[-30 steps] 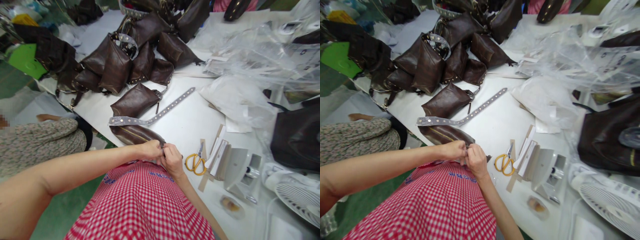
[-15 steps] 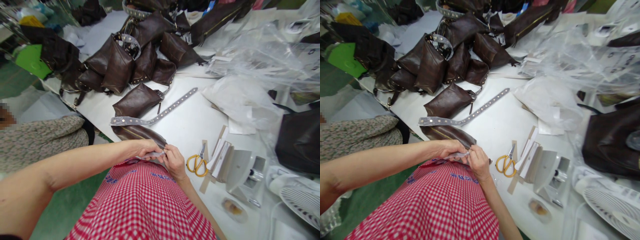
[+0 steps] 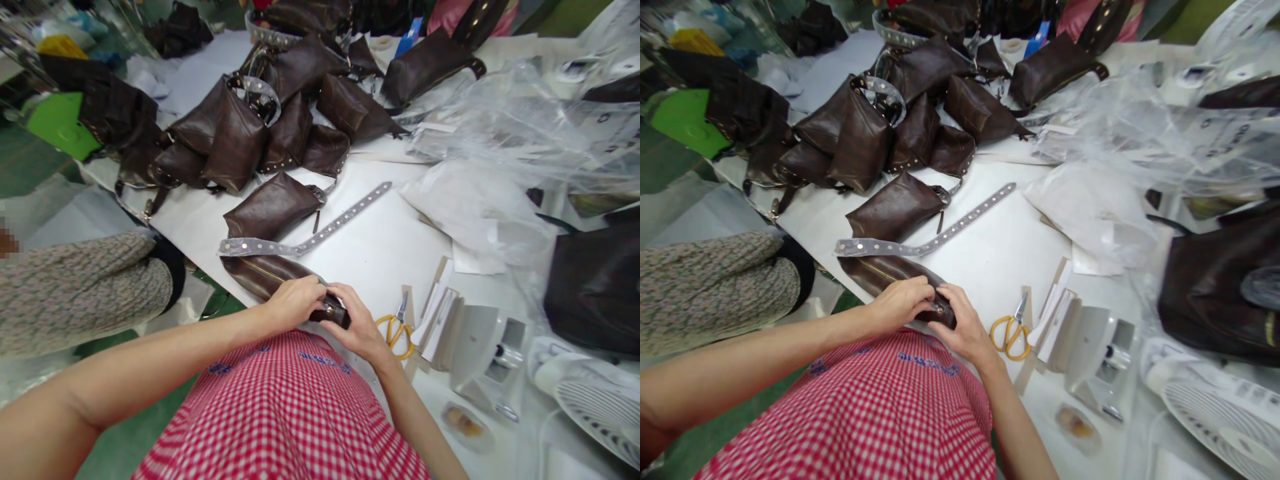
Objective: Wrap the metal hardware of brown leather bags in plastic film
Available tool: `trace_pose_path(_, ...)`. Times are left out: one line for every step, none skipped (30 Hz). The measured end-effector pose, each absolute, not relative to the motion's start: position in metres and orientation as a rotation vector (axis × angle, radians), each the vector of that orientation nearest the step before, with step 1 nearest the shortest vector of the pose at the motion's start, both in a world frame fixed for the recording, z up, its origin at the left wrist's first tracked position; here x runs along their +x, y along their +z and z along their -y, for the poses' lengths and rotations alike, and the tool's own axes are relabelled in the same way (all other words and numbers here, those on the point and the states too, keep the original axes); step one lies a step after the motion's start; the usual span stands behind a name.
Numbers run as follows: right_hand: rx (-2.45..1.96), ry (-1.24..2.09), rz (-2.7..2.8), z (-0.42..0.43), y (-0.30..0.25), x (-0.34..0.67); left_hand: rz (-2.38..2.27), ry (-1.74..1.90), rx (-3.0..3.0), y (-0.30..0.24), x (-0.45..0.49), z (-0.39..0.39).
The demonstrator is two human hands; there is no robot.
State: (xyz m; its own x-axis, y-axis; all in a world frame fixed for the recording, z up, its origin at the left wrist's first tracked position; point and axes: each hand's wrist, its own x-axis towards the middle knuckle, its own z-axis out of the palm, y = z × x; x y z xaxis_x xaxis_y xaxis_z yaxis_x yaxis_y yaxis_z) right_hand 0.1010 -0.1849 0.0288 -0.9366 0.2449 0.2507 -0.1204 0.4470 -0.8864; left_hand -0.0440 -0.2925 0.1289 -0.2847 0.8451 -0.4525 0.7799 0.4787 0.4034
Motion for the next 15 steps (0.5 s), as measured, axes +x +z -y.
trace_pose_path(-0.115,1.41,2.377,0.186,0.029,0.101,-2.111,0.18,1.329,0.128,-0.044,0.292)
trace_pose_path(-0.126,1.313,2.388,0.188,0.028,0.1,-2.098,0.254,1.29,0.126,-0.044,0.293)
trace_pose_path(-0.141,1.206,2.392,0.191,0.027,0.1,-2.07,0.338,1.216,0.123,-0.045,0.293)
trace_pose_path(-0.154,1.1,2.391,0.194,0.026,0.1,-2.029,0.414,1.108,0.121,-0.047,0.294)
trace_pose_path(-0.161,1.01,2.384,0.199,0.025,0.1,-1.986,0.469,0.984,0.118,-0.048,0.295)
trace_pose_path(-0.169,0.946,2.374,0.203,0.025,0.1,-1.949,0.5,0.867,0.116,-0.051,0.295)
trace_pose_path(-0.183,0.912,2.362,0.207,0.024,0.1,-1.922,0.509,0.783,0.114,-0.053,0.296)
trace_pose_path(-0.198,0.908,2.353,0.21,0.024,0.1,-1.907,0.504,0.756,0.113,-0.054,0.296)
trace_pose_path(-0.213,0.926,2.348,0.212,0.024,0.099,-1.904,0.492,0.794,0.113,-0.055,0.296)
trace_pose_path(-0.227,0.958,2.343,0.213,0.025,0.098,-1.909,0.476,0.888,0.114,-0.056,0.296)
trace_pose_path(-0.235,1.004,2.346,0.212,0.025,0.097,-1.921,0.454,1.015,0.115,-0.056,0.297)
trace_pose_path(-0.236,1.061,2.353,0.211,0.026,0.096,-1.935,0.418,1.154,0.117,-0.056,0.297)
trace_pose_path(-0.225,1.127,2.361,0.208,0.026,0.095,-1.945,0.362,1.286,0.12,-0.055,0.297)
trace_pose_path(-0.21,1.199,2.368,0.204,0.027,0.094,-1.949,0.29,1.394,0.122,-0.055,0.297)
trace_pose_path(-0.19,1.271,2.37,0.2,0.027,0.093,-1.943,0.216,1.473,0.123,-0.055,0.297)
